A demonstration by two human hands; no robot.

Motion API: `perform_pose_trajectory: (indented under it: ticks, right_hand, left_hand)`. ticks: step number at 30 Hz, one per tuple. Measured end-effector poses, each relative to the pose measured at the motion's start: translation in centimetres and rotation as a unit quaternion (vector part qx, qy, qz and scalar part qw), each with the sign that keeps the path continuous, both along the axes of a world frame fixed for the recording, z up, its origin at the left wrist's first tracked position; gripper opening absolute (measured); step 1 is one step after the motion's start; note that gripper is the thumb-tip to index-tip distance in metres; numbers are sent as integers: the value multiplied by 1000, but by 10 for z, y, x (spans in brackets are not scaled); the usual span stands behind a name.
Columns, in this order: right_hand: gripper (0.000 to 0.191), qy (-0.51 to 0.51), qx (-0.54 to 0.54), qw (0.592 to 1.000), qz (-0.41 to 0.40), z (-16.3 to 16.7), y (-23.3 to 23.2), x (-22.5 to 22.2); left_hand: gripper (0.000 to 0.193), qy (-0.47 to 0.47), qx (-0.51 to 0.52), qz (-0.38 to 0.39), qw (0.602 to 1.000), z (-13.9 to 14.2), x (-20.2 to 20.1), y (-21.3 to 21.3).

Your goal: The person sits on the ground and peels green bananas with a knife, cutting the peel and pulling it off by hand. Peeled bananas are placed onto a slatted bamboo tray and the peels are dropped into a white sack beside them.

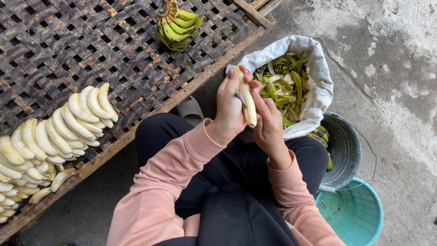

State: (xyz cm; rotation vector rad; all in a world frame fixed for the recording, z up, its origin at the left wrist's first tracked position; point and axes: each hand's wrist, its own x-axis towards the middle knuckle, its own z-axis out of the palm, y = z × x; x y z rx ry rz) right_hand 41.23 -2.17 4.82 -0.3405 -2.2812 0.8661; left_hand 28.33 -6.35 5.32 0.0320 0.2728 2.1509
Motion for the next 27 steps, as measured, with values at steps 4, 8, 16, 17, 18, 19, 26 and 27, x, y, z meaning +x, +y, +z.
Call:
perform_pose_trajectory:
  ticks: [4, 8, 16, 17, 18, 19, 26, 27]
  right_hand:
    - [45, 19, -9, 1000, -6, -4, 0, -2]
    - [52, 14, -7, 999, -29, -6, -2, -6]
    - [53, -75, 1, 994, -82, 8, -4, -9]
    - [53, -100, 30, 989, -103, 10, -4, -9]
    - [52, -125, 58, 983, -123, 11, -4, -9]
    - [53, -136, 105, 973, -154, 11, -3, -8]
    - [63, -151, 242, 923, -259, -5, 40, 2]
    - [60, -130, 238, 925, -265, -9, 54, 5]
  left_hand:
    - [28, -14, -56, -10, 998, 4, 10, -6]
    - [30, -22, -44, 2, 999, 5, 17, -5]
    - [37, 85, -115, 40, 989, -10, 23, -10]
    - [41, 110, -95, 47, 988, -13, 21, -9]
    - [45, 134, -76, 55, 987, -17, 18, -8]
    - [34, 184, -113, 34, 976, -21, 17, -6]
    - [39, 304, -251, -46, 918, -54, -42, -18]
    - [39, 348, -289, -32, 891, -58, -64, -26]
